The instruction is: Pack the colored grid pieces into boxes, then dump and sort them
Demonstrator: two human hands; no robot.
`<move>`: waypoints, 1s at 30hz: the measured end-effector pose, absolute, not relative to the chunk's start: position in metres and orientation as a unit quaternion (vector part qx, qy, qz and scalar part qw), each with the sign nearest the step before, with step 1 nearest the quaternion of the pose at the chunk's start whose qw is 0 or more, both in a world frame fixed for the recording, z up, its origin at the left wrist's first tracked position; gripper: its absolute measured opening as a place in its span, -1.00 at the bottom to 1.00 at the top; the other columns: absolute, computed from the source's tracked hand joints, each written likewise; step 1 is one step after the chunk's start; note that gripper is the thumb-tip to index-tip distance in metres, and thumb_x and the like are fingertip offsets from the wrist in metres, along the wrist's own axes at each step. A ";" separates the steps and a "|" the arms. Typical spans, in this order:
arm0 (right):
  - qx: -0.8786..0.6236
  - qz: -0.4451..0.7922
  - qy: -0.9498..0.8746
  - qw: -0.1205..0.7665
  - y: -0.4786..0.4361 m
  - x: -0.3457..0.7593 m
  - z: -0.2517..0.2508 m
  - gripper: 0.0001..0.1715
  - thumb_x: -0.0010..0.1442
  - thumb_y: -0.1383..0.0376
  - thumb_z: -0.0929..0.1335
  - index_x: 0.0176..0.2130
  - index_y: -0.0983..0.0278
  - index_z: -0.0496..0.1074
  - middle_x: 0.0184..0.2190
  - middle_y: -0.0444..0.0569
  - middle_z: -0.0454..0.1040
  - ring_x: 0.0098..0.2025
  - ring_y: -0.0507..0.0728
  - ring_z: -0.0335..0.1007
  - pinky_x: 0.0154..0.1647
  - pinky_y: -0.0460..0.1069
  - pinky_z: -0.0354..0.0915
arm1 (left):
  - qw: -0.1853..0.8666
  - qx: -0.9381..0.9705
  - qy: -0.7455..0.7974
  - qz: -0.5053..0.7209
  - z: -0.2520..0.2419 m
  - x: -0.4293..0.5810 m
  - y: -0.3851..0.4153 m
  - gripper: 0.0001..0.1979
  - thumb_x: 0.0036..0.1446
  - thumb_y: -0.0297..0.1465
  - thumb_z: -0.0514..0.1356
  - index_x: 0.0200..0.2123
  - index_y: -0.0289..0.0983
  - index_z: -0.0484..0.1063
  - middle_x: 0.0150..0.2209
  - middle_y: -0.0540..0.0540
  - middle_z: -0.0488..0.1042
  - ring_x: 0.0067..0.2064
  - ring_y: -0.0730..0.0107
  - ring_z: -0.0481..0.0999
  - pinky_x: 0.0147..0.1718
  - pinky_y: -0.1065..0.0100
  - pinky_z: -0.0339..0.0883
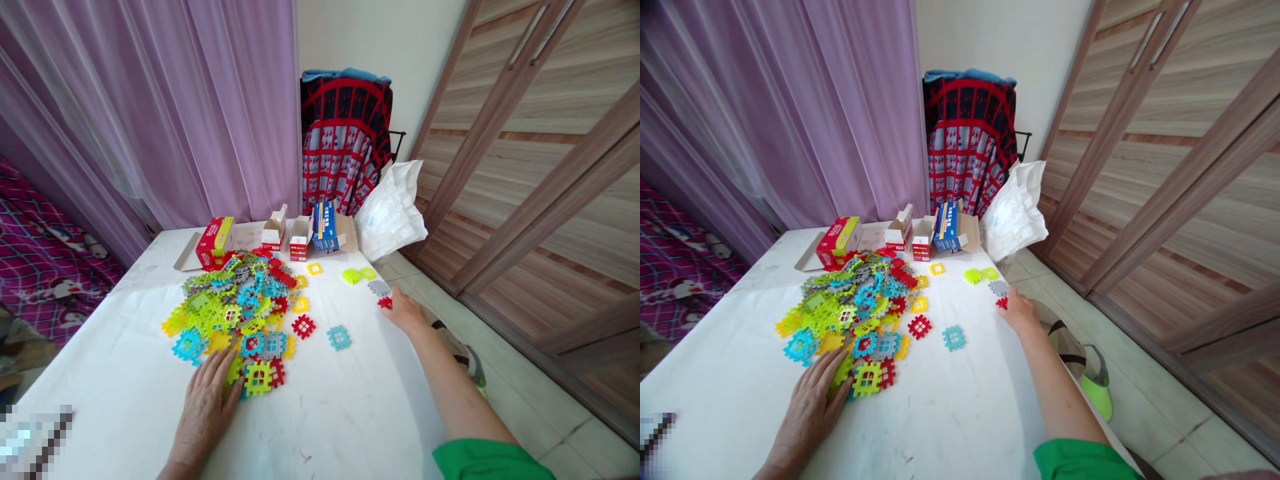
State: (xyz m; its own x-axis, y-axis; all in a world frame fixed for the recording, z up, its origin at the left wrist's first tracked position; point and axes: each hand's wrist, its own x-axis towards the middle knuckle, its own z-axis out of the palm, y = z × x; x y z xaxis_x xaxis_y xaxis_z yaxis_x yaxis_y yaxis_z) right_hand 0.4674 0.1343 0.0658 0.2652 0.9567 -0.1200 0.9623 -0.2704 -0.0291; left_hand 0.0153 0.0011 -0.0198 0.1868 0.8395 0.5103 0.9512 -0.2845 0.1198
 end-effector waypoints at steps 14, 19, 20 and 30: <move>0.808 -0.046 0.586 0.025 0.139 0.464 0.057 -0.38 0.17 0.08 0.31 0.12 0.36 0.28 -0.09 0.25 0.49 -0.06 0.32 0.46 -0.15 0.10 0.31 | 0.113 -0.761 -0.590 -0.244 -0.024 0.013 0.002 -0.51 0.25 -0.18 0.06 0.21 -0.17 0.24 0.14 -0.19 0.41 0.18 0.08 0.36 0.10 0.03 0.28; 0.812 -0.011 0.584 0.016 0.156 0.462 0.065 -0.44 0.17 0.02 0.27 0.04 0.30 0.34 -0.01 0.24 0.43 0.05 0.33 0.37 -0.05 0.15 0.29 | 0.109 -0.760 -0.593 -0.243 -0.024 0.014 0.001 -0.50 0.25 -0.18 0.06 0.21 -0.19 0.23 0.15 -0.19 0.40 0.19 0.06 0.34 0.11 0.02 0.27; 0.814 -0.013 0.581 0.015 0.162 0.461 0.065 -0.45 0.17 0.02 0.27 0.04 0.30 0.34 0.00 0.23 0.43 0.06 0.32 0.37 -0.04 0.15 0.28 | 0.111 -0.761 -0.591 -0.242 -0.024 0.014 0.001 -0.50 0.25 -0.18 0.06 0.21 -0.19 0.23 0.15 -0.20 0.40 0.19 0.06 0.34 0.11 0.02 0.27; 0.835 -0.065 0.546 0.032 0.194 0.453 0.055 -0.47 0.17 0.12 0.30 0.08 0.30 0.33 0.04 0.24 0.43 0.08 0.29 0.37 -0.03 0.12 0.27 | 0.112 -0.760 -0.591 -0.244 -0.022 0.015 0.000 -0.50 0.25 -0.18 0.06 0.21 -0.20 0.22 0.15 -0.19 0.41 0.19 0.08 0.34 0.12 0.04 0.24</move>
